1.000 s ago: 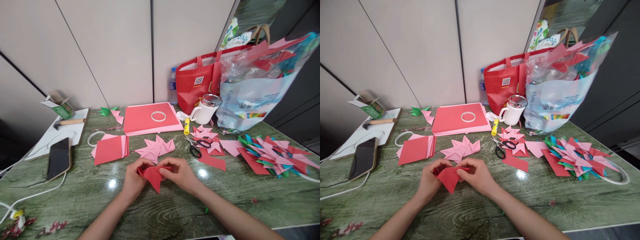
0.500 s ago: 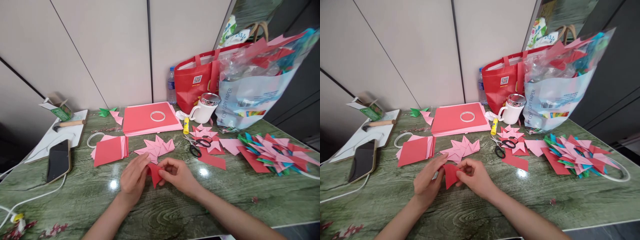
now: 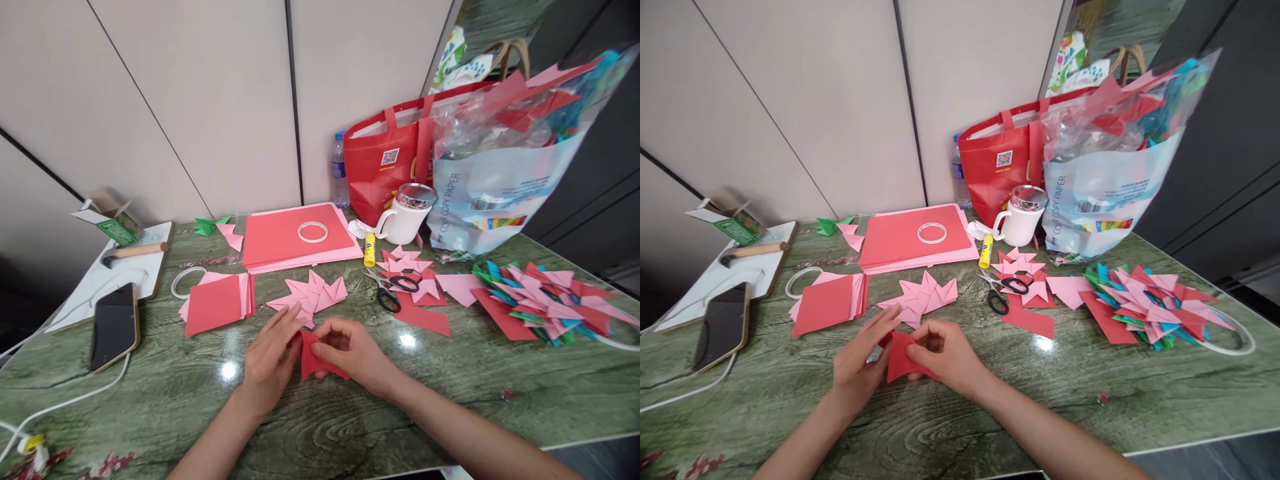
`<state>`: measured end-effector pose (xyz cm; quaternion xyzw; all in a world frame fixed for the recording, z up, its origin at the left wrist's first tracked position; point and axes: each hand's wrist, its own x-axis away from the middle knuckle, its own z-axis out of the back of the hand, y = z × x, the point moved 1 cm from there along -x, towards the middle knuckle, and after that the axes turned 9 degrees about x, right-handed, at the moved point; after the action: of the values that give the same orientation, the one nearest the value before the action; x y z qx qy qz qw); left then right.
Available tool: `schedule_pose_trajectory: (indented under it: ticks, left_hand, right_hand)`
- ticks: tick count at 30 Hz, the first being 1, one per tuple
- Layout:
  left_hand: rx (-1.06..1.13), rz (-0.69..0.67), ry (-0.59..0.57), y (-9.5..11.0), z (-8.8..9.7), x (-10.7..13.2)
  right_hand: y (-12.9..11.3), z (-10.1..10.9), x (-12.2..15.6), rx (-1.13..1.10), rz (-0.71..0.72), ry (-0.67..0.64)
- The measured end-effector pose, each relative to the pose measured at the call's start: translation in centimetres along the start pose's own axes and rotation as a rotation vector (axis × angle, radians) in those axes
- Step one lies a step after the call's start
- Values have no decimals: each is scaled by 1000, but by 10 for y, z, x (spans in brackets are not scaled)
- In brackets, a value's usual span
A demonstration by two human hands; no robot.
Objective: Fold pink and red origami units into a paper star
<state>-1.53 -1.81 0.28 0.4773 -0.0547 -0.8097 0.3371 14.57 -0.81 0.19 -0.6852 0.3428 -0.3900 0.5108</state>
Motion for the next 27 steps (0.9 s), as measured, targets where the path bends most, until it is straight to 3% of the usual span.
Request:
schedule_pose_trajectory:
  ticks: [6, 21, 27]
  left_hand:
    - [-42, 34, 18, 3, 0, 1]
    - [110, 5, 48, 6, 0, -3]
    - [135, -37, 12, 4, -4, -2]
  right_hand:
    - [1, 2, -2, 151, 111, 80]
    - [8, 0, -1, 257, 217, 182]
    - [7, 2, 2, 378, 307, 326]
